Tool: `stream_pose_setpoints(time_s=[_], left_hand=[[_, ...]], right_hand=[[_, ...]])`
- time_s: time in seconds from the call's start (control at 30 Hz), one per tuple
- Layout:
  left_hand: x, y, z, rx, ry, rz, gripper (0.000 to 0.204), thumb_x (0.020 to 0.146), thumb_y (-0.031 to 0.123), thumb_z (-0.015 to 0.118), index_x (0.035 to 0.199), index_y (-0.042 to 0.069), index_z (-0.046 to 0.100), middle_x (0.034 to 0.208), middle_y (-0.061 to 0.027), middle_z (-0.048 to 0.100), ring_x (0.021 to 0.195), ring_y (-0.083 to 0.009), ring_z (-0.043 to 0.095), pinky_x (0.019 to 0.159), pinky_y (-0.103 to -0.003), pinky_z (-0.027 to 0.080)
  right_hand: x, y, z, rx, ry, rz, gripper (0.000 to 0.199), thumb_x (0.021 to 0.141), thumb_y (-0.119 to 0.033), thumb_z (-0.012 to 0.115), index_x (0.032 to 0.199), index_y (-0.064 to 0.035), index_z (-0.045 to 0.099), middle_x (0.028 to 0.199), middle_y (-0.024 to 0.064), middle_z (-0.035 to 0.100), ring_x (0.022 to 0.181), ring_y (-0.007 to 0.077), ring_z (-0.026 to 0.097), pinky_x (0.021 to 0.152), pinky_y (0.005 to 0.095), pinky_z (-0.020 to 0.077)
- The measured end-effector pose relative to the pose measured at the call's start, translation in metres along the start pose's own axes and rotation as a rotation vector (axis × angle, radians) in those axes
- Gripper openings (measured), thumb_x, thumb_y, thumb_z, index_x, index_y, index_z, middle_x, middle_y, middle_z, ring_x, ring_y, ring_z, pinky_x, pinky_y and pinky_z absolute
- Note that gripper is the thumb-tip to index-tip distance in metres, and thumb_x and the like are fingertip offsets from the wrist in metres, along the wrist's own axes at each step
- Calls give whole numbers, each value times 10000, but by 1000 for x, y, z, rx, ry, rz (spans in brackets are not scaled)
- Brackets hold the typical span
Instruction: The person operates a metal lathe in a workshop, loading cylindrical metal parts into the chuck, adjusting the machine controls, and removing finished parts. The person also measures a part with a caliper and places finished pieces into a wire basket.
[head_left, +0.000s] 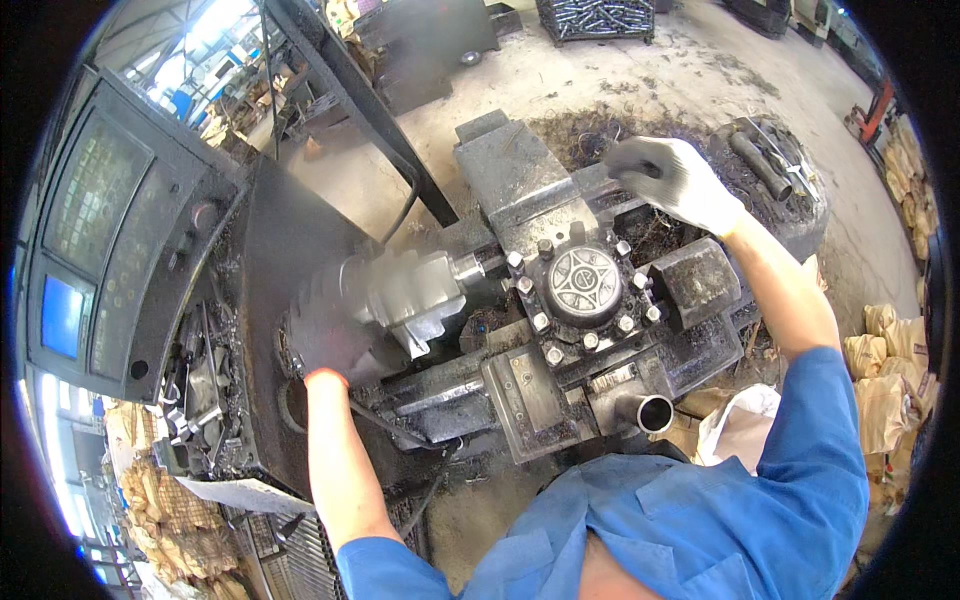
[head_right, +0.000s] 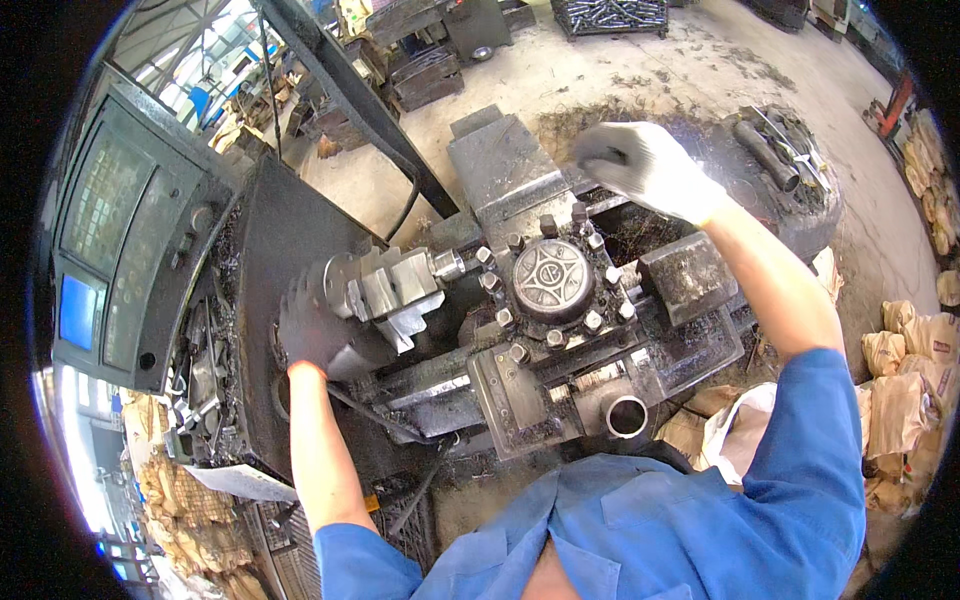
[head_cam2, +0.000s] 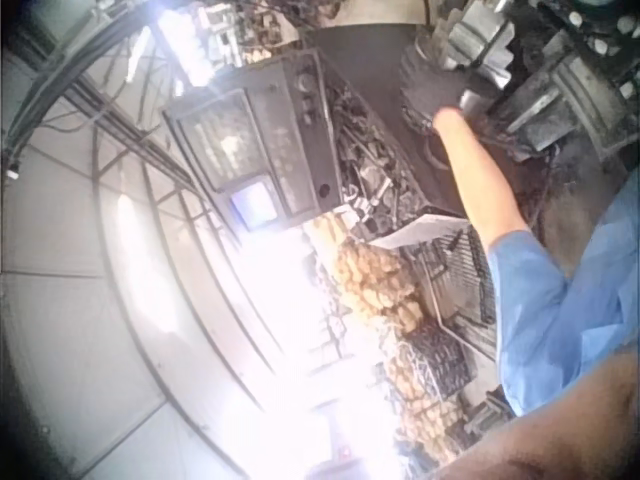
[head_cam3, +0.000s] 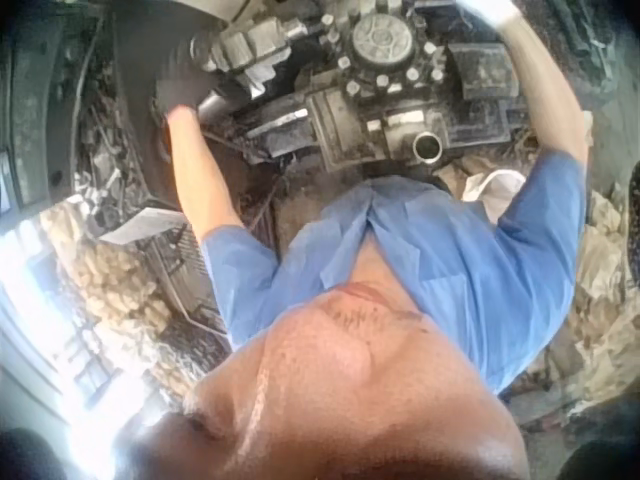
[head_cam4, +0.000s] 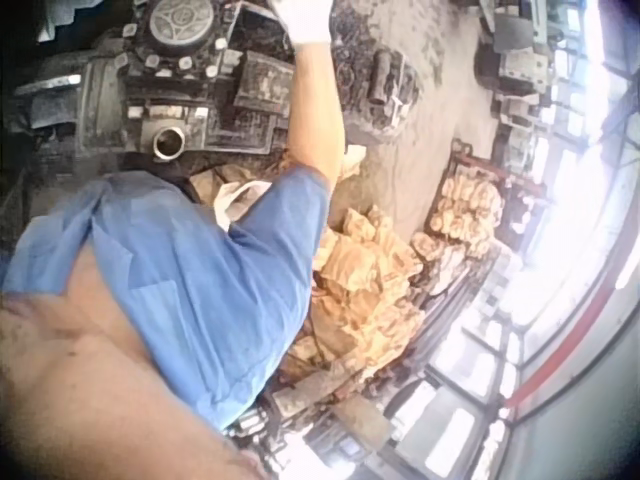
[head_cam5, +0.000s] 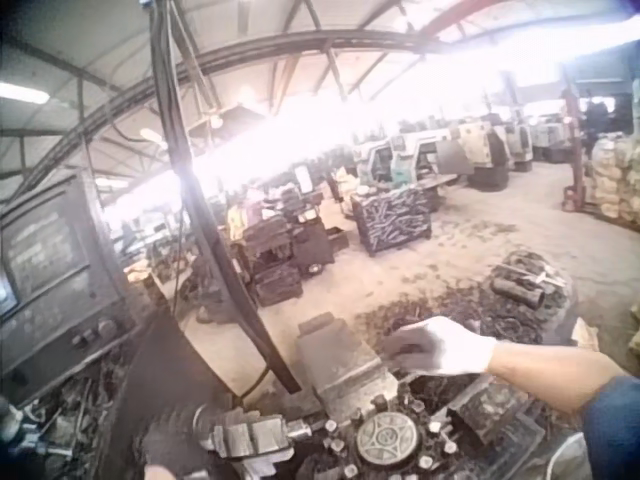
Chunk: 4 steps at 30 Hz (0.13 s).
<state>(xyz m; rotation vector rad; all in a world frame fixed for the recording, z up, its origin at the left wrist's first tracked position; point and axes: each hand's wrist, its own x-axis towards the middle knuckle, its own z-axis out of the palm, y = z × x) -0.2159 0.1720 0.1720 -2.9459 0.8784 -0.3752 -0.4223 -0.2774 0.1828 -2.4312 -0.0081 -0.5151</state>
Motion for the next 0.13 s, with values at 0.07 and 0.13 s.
stream_pose_setpoints(time_s=[0.07, 0.13], left_hand=[[26, 1, -15, -31, -248, 6, 932, 717, 391, 917, 1530, 177, 514, 1582, -174, 549, 1470, -380, 527, 1257, -540, 379], [45, -2, -17, -56, -406, -90, 998, 764, 419, 905, 1604, 181, 422, 1644, -184, 480, 1527, -346, 467, 1259, -511, 389]], right_hand=[[35, -9, 22, -6, -120, -87, 292, 978, -191, 718, 1227, -52, 779, 1096, 149, 806, 956, 257, 782, 902, 375, 628], [69, -4, 53, -52, -217, -158, 339, 940, -262, 763, 1232, -91, 788, 1120, 173, 800, 946, 255, 785, 922, 408, 628]])
